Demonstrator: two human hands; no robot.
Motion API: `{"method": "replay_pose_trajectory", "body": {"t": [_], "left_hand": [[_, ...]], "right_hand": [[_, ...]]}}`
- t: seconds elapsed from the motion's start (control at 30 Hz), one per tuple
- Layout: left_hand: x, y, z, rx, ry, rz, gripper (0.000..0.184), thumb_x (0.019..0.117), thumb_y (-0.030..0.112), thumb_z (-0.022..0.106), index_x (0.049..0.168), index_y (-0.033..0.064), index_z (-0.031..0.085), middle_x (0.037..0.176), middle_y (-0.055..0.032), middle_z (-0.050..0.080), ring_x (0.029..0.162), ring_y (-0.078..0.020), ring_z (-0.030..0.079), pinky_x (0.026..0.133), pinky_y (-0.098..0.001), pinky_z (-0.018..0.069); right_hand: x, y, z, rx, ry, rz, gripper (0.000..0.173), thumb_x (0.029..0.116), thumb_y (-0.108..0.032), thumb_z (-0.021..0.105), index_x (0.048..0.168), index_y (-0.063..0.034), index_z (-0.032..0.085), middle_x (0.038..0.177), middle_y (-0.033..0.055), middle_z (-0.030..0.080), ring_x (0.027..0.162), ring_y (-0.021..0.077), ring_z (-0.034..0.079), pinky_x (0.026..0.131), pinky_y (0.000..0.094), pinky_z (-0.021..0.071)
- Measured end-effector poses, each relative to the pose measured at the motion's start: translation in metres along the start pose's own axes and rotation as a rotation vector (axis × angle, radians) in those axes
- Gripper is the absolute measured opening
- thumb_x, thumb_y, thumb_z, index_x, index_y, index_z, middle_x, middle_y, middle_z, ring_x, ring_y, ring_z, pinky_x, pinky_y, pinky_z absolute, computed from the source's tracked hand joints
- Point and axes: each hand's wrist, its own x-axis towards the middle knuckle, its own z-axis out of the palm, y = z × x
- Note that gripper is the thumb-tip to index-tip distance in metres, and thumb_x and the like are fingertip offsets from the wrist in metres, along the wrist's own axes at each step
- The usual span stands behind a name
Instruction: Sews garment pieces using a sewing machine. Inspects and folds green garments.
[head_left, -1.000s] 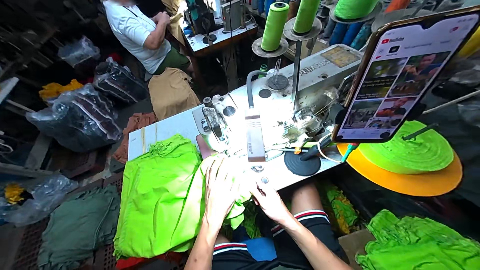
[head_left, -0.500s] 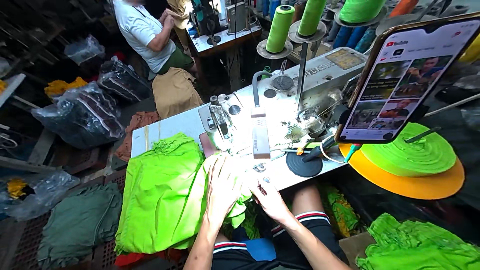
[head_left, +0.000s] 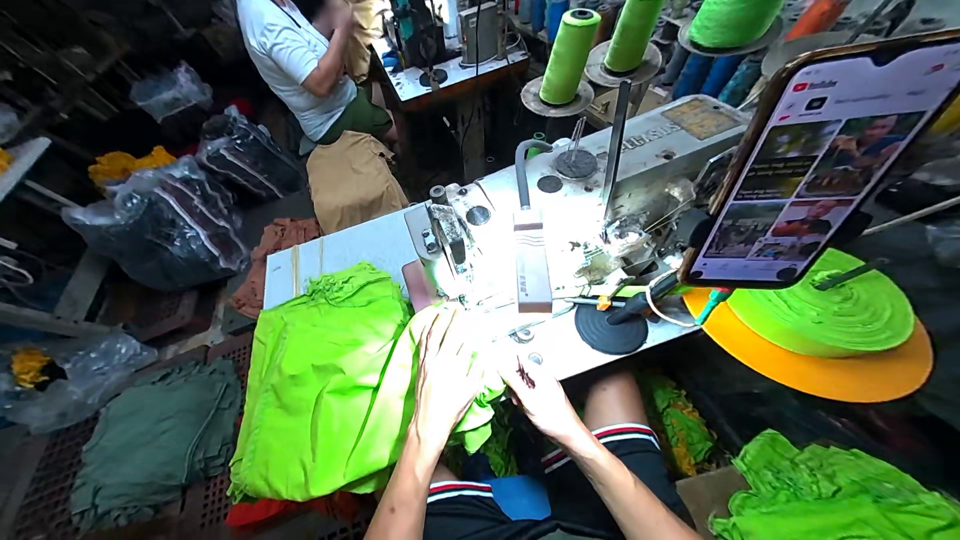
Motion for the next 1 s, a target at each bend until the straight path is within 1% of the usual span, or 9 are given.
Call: {"method": "replay_pose_trajectory", "body": {"t": [0.5,0.57,0.63,0.7,0.73,0.8,0.87,0.93,1.0], "left_hand": [[0.001,-0.002,0.000,-0.035,-0.007,-0.003,0.041,0.1031,0.045,0.051,0.131,0.0213,0.071,0.154,-0.0054,0.052,0.150,-0.0285,0.036,0.124,-0.0520,0.0246],[0.002,-0.002,0.000,-0.048,0.002,0.004,0.040,0.1034,0.045,0.051,0.129,0.0218,0.072,0.154,-0.0052,0.052,0.150,-0.0280,0.037,0.125,-0.0517,0.0247],[0.002,-0.003,0.000,-0.058,0.004,0.018,0.040,0.1036,0.044,0.051,0.130,0.0223,0.071,0.153,-0.0046,0.053,0.150,-0.0277,0.036,0.125,-0.0518,0.0240],[0.001,-0.004,0.000,-0.063,0.004,0.022,0.040,0.1045,0.044,0.049,0.131,0.0227,0.070,0.153,-0.0047,0.053,0.150,-0.0275,0.036,0.125,-0.0523,0.0229],[0.001,-0.004,0.001,-0.074,0.019,0.026,0.039,0.1046,0.042,0.050,0.129,0.0214,0.071,0.152,-0.0061,0.054,0.149,-0.0281,0.037,0.125,-0.0523,0.0243],[0.001,-0.004,0.003,-0.071,0.021,0.027,0.039,0.1045,0.041,0.050,0.130,0.0205,0.071,0.153,-0.0065,0.052,0.149,-0.0281,0.037,0.124,-0.0524,0.0251],[0.000,-0.005,0.003,-0.078,0.016,0.019,0.040,0.1036,0.040,0.051,0.134,0.0212,0.069,0.155,-0.0057,0.051,0.150,-0.0277,0.037,0.125,-0.0525,0.0253],[0.000,-0.006,0.004,-0.076,0.016,0.029,0.040,0.1045,0.040,0.050,0.134,0.0216,0.069,0.154,-0.0047,0.052,0.150,-0.0273,0.036,0.124,-0.0524,0.0246],[0.000,-0.007,0.003,-0.070,0.020,0.039,0.040,0.1055,0.042,0.049,0.135,0.0226,0.068,0.153,-0.0029,0.053,0.150,-0.0259,0.036,0.125,-0.0515,0.0240]], "right_hand": [[0.002,-0.004,0.002,-0.031,-0.005,0.013,0.022,0.1037,-0.028,0.060,0.099,-0.0075,0.066,0.072,-0.0023,0.060,0.059,0.0064,0.057,0.057,0.0225,0.0509],[0.000,-0.009,0.001,-0.229,0.056,-0.053,0.026,0.1027,-0.032,0.060,0.103,-0.0080,0.068,0.077,-0.0016,0.062,0.066,0.0051,0.059,0.063,0.0228,0.0518],[-0.003,-0.022,-0.001,-0.528,0.178,-0.136,0.040,0.0982,-0.043,0.063,0.114,-0.0065,0.069,0.090,0.0032,0.070,0.079,0.0105,0.066,0.073,0.0310,0.0576],[-0.004,-0.039,-0.006,-0.699,0.217,-0.140,0.056,0.0946,-0.054,0.064,0.119,-0.0040,0.066,0.095,0.0075,0.071,0.083,0.0176,0.069,0.074,0.0390,0.0592],[-0.004,-0.050,-0.009,-0.716,0.179,-0.110,0.056,0.0945,-0.053,0.064,0.121,-0.0037,0.064,0.096,0.0088,0.070,0.085,0.0194,0.070,0.075,0.0405,0.0589],[0.001,-0.069,-0.015,-0.653,0.048,-0.078,0.046,0.0944,-0.037,0.065,0.126,-0.0039,0.061,0.101,0.0106,0.068,0.089,0.0192,0.067,0.081,0.0383,0.0570],[0.011,-0.073,-0.016,-0.608,-0.018,-0.136,0.039,0.0957,-0.025,0.059,0.128,-0.0035,0.060,0.104,0.0107,0.068,0.092,0.0170,0.066,0.083,0.0350,0.0560],[0.020,-0.068,-0.008,-0.662,0.054,-0.307,0.033,0.1000,-0.020,0.052,0.124,-0.0029,0.066,0.103,0.0101,0.071,0.091,0.0163,0.068,0.083,0.0333,0.0573],[0.028,-0.067,0.001,-0.800,0.157,-0.468,0.030,0.1033,-0.019,0.050,0.121,-0.0070,0.072,0.104,0.0091,0.075,0.092,0.0200,0.073,0.080,0.0381,0.0605]]}}
